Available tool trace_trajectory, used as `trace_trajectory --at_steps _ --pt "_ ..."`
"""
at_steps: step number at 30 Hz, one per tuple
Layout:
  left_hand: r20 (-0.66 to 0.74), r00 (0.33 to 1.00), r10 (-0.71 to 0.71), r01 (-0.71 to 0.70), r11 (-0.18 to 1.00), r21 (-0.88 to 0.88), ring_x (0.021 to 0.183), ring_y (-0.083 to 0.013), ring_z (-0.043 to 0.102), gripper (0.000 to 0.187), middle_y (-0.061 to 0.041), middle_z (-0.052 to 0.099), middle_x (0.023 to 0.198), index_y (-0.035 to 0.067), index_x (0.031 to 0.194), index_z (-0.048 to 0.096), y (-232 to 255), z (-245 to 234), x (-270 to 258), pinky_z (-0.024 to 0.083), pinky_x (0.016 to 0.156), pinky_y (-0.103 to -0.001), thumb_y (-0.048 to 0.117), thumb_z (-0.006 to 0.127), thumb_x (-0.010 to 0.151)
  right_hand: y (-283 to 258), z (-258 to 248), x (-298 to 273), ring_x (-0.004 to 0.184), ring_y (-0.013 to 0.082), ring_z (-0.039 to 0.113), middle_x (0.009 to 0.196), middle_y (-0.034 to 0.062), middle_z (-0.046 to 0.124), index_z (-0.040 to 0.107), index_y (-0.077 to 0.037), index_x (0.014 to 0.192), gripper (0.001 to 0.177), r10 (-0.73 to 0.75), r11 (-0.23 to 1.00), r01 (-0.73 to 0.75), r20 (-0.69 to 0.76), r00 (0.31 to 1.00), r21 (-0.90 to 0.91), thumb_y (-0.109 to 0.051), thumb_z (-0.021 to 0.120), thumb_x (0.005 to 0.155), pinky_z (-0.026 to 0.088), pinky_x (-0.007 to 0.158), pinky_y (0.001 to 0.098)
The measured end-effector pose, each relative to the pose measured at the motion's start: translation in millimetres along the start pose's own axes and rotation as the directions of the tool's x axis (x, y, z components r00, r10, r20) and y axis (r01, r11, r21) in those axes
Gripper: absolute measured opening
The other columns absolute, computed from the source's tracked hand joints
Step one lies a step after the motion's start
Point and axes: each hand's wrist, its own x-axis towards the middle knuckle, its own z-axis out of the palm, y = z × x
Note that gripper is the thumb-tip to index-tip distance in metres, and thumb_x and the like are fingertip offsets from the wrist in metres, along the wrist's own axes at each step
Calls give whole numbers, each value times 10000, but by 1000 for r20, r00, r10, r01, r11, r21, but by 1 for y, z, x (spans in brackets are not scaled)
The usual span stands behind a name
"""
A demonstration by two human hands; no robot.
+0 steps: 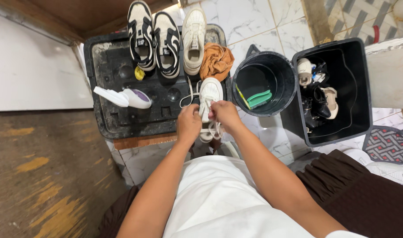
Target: The person wipes a white sneaker with a cloth, then threads and ties the laces. The shoe is placed on a black bin lid next to other shoes and cleaning supplies.
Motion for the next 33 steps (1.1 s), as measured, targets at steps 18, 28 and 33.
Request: trace_trajectory --at_steps 18,28,33 --pt "167 976 -140 77 940 334 1183 -404 634 685 -148 336 1623 440 1472 497 13 17 53 531 953 -480 230 736 865 -19 35 -56 689 187 682 766 138 733 708 4 931 289 -414 812 347 -43 909 -469 -261 593 929 524 693 352" --pt "303 919 -251 134 923 360 1300 -399 507 881 -140 298 1589 385 1551 302 9 11 52 458 1011 -487 268 788 826 -14 28 -54 589 186 571 676 86 635 697 1 881 282 -162 874 127 -34 986 -470 -247 608 981 473 570 353" --pt "277 952 -129 125 992 34 1242 -362 596 955 -164 526 1463 120 1577 213 1 -19 34 471 1039 -411 216 757 798 -33 14 -43 521 153 569 626 31 582 626 -18 886 249 130 983 -116 89 988 -144 -248 613 982 504 487 308"
